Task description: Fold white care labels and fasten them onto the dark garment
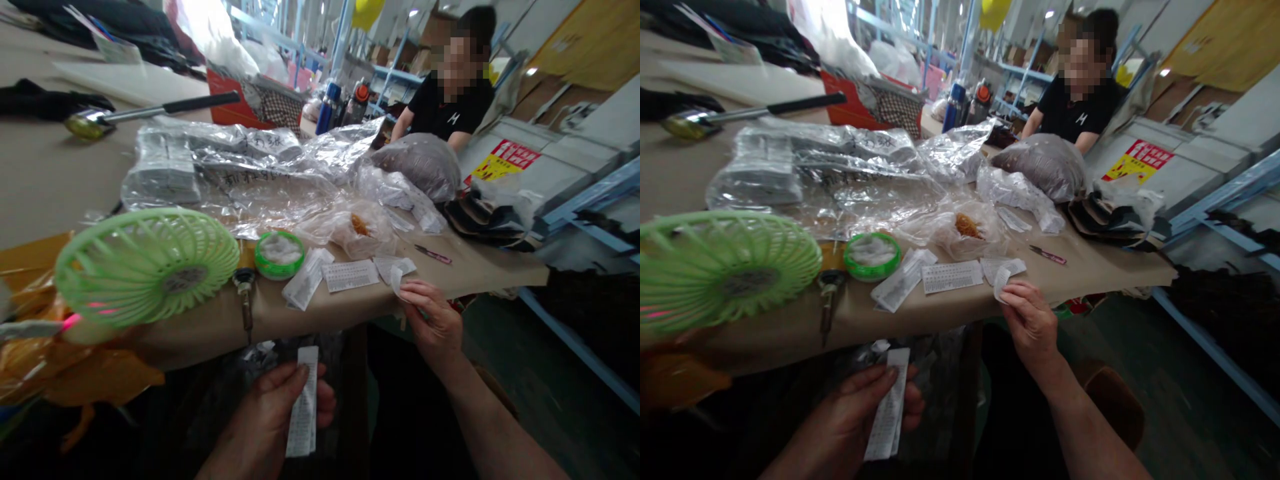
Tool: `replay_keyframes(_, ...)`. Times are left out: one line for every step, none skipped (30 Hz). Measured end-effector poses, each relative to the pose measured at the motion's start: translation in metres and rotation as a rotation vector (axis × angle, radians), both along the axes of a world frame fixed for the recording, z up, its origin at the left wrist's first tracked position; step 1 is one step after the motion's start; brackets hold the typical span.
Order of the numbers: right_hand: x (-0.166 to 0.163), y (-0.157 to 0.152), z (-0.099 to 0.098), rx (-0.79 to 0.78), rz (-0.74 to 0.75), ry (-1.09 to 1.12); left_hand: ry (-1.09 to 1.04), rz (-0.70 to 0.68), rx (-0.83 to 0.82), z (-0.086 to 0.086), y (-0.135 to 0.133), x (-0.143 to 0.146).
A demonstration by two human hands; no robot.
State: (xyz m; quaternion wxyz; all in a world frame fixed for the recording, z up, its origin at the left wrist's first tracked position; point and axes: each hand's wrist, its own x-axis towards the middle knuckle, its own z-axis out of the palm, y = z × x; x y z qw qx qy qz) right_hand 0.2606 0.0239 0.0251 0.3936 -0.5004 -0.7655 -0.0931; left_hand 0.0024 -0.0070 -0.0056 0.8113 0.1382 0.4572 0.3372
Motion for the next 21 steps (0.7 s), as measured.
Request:
replay_keyframes(-0.012, -0.008, 0.001, -0.013, 0.035, 0.022, -0.005, -0.012, 0.017, 0.001, -0.001, 0.0)
replay_keyframes(-0.025, -0.017, 0.002, -0.04, 0.099, 0.034, -0.024, -0.025, 0.033, 0.003, -0.002, -0.001)
replay_keyframes(-0.039, -0.026, 0.001, -0.082, 0.199, 0.023, -0.046, -0.035, 0.038, 0.004, -0.002, -0.001)
replay_keyframes(-0.054, -0.035, -0.001, -0.128, 0.293, -0.002, -0.076, -0.026, 0.05, 0.005, -0.002, -0.001)
replay_keyframes(-0.067, -0.042, -0.004, -0.155, 0.381, -0.04, -0.116, -0.012, 0.069, 0.005, -0.002, -0.001)
replay_keyframes(-0.08, -0.047, -0.008, -0.161, 0.448, -0.082, -0.156, 0.019, 0.079, 0.005, -0.002, -0.001)
replay_keyframes(-0.09, -0.051, -0.013, -0.15, 0.493, -0.107, -0.191, 0.039, 0.085, 0.005, -0.002, -0.001)
replay_keyframes(-0.098, -0.053, -0.018, -0.146, 0.521, -0.128, -0.218, 0.064, 0.089, 0.004, -0.002, -0.001)
replay_keyframes(-0.104, -0.053, -0.023, -0.14, 0.536, -0.144, -0.236, 0.085, 0.091, 0.004, -0.002, -0.002)
replay_keyframes(-0.107, -0.053, -0.027, -0.137, 0.542, -0.156, -0.248, 0.097, 0.096, 0.003, -0.003, -0.002)
replay_keyframes(-0.109, -0.052, -0.03, -0.139, 0.546, -0.169, -0.254, 0.107, 0.101, 0.003, -0.003, -0.003)
replay_keyframes(-0.109, -0.05, -0.032, -0.139, 0.55, -0.182, -0.259, 0.11, 0.107, 0.003, -0.003, -0.003)
replay_keyframes(-0.108, -0.049, -0.032, -0.14, 0.553, -0.195, -0.265, 0.108, 0.115, 0.003, -0.003, -0.003)
replay_keyframes(-0.107, -0.049, -0.032, -0.141, 0.555, -0.204, -0.273, 0.106, 0.123, 0.003, -0.003, -0.004)
replay_keyframes(-0.107, -0.049, -0.031, -0.142, 0.557, -0.208, -0.283, 0.106, 0.127, 0.003, -0.004, -0.004)
replay_keyframes(-0.107, -0.049, -0.03, -0.143, 0.557, -0.208, -0.293, 0.11, 0.131, 0.003, -0.004, -0.004)
replay_keyframes(-0.107, -0.049, -0.028, -0.146, 0.556, -0.205, -0.301, 0.119, 0.135, 0.003, -0.004, -0.004)
replay_keyframes(-0.108, -0.049, -0.027, -0.152, 0.553, -0.2, -0.309, 0.129, 0.139, 0.003, -0.004, -0.004)
replay_keyframes(-0.109, -0.05, -0.027, -0.16, 0.549, -0.196, -0.314, 0.14, 0.14, 0.003, -0.004, -0.004)
replay_keyframes(-0.11, -0.05, -0.026, -0.167, 0.544, -0.193, -0.317, 0.147, 0.139, 0.003, -0.004, -0.004)
replay_keyframes(-0.111, -0.05, -0.026, -0.176, 0.539, -0.192, -0.314, 0.151, 0.142, 0.002, -0.005, -0.004)
